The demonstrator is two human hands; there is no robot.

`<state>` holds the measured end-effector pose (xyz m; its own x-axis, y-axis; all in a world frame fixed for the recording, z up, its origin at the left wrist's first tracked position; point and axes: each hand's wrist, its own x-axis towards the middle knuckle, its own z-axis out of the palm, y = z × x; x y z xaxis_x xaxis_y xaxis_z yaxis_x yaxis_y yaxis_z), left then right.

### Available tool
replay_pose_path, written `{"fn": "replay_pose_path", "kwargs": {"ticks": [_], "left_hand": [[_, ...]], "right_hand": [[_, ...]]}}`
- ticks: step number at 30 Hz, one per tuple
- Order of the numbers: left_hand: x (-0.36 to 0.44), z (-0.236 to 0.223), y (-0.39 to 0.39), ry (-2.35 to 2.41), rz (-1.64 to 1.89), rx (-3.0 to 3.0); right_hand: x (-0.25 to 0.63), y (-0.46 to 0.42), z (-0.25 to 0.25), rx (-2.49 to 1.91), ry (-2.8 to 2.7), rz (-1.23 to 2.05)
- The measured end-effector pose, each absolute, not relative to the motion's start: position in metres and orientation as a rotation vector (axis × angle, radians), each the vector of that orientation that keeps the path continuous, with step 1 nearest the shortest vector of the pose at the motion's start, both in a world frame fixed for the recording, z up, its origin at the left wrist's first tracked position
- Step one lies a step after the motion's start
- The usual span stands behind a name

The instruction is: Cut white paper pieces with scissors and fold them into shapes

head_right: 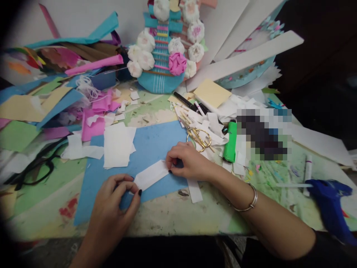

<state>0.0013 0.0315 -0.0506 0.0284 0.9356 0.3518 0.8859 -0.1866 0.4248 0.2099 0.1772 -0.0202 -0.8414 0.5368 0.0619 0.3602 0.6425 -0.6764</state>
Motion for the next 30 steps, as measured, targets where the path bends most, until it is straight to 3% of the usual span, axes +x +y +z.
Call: {"fn": "replay_pose_path", "kwargs": {"ticks": [12, 19, 21, 24, 25, 28, 30], "left_hand": [[-0.002, -0.051, 0.032, 1.892, 0.809, 2.320], [0.004, -0.051, 0.025, 1.924, 0.916, 2.330], [0.005, -0.050, 0.023, 1.922, 0.923, 2.324], [0.005, -0.051, 0.022, 1.923, 0.948, 2.308], [0.005, -0.051, 0.022, 1.924, 0.963, 2.301], [0.006, -0.051, 0.022, 1.925, 0.989, 2.271], [0.007, -0.050, 0.021, 1.923, 0.999, 2.252]], "right_hand": [[0.214, 0.174, -0.018, -0.674, -2.660, 0.910], [0.229, 0.179, 0.008, -0.586, -2.735, 0.519], [0.247, 0.192, 0.018, -0.860, -2.430, 0.313], [0.287, 0.219, 0.024, -1.622, -1.884, -0.300], [0.301, 0.228, 0.023, -1.879, -1.741, -0.361], [0.332, 0.249, 0.013, -2.371, -1.615, -0.039], [0.338, 0.253, 0.009, -2.305, -1.619, -0.129]]}}
